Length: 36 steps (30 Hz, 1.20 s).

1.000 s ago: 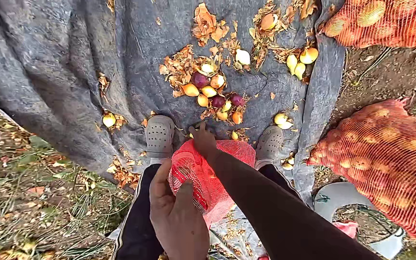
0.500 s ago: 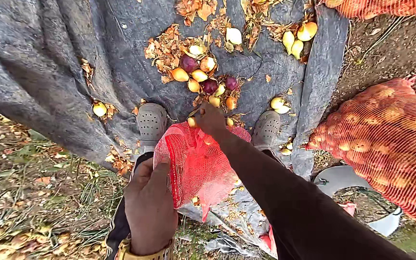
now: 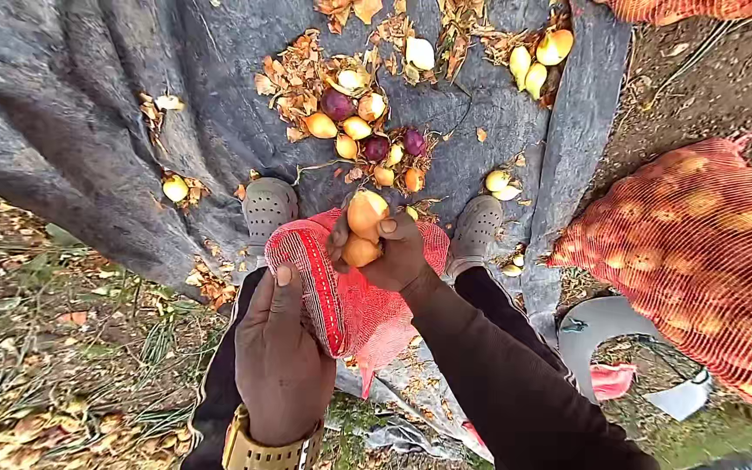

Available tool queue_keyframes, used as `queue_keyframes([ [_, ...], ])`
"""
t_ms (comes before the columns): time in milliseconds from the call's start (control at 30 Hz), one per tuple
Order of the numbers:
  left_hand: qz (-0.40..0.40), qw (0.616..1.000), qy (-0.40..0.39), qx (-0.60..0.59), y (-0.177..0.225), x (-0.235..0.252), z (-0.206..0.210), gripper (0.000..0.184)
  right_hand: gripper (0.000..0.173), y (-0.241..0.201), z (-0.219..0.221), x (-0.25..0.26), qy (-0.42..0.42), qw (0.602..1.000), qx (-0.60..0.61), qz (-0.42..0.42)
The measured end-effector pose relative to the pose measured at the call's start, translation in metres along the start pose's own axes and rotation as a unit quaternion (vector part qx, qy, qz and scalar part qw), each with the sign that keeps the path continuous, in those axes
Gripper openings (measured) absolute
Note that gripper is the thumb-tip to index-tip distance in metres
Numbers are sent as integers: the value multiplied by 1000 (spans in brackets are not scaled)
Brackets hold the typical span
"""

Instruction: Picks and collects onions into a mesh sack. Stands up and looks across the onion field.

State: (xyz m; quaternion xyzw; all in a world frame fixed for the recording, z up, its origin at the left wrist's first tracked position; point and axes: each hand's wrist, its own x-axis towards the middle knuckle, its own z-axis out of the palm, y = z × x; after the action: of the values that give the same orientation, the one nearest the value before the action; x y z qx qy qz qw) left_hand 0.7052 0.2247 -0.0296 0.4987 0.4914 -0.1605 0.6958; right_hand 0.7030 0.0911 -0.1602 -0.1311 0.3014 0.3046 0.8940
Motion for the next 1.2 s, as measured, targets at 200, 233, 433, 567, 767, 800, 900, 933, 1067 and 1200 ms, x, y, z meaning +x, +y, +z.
queue_keyframes([
  [200,91,996,-15,0,-1,6,-2,33,54,66,-75,-54,106,729,-600,313],
  [233,86,996,10,13,-6,7,-3,33,51,56,-87,-62,130,694,-624,336],
  [433,43,994,88,45,-17,9,0,37,25,-12,-117,-102,268,894,-349,83],
  [567,33,993,94,60,-17,6,6,37,27,-12,-151,-75,415,764,-482,109],
  [767,44,990,116,67,-26,6,14,33,73,46,-158,-11,442,554,-638,301],
  [800,47,989,118,74,-28,6,16,33,77,50,-160,-7,449,541,-631,328],
  [900,45,989,113,89,-29,3,18,35,65,51,-169,-17,457,540,-626,329],
  [933,42,988,115,89,-29,3,20,36,64,43,-176,-24,459,552,-629,299],
  [1067,44,990,110,81,-26,2,22,36,60,-10,-182,-52,398,606,-642,248],
  [1200,31,992,101,74,-31,-1,22,35,41,-55,-158,-75,467,806,-364,-15],
])
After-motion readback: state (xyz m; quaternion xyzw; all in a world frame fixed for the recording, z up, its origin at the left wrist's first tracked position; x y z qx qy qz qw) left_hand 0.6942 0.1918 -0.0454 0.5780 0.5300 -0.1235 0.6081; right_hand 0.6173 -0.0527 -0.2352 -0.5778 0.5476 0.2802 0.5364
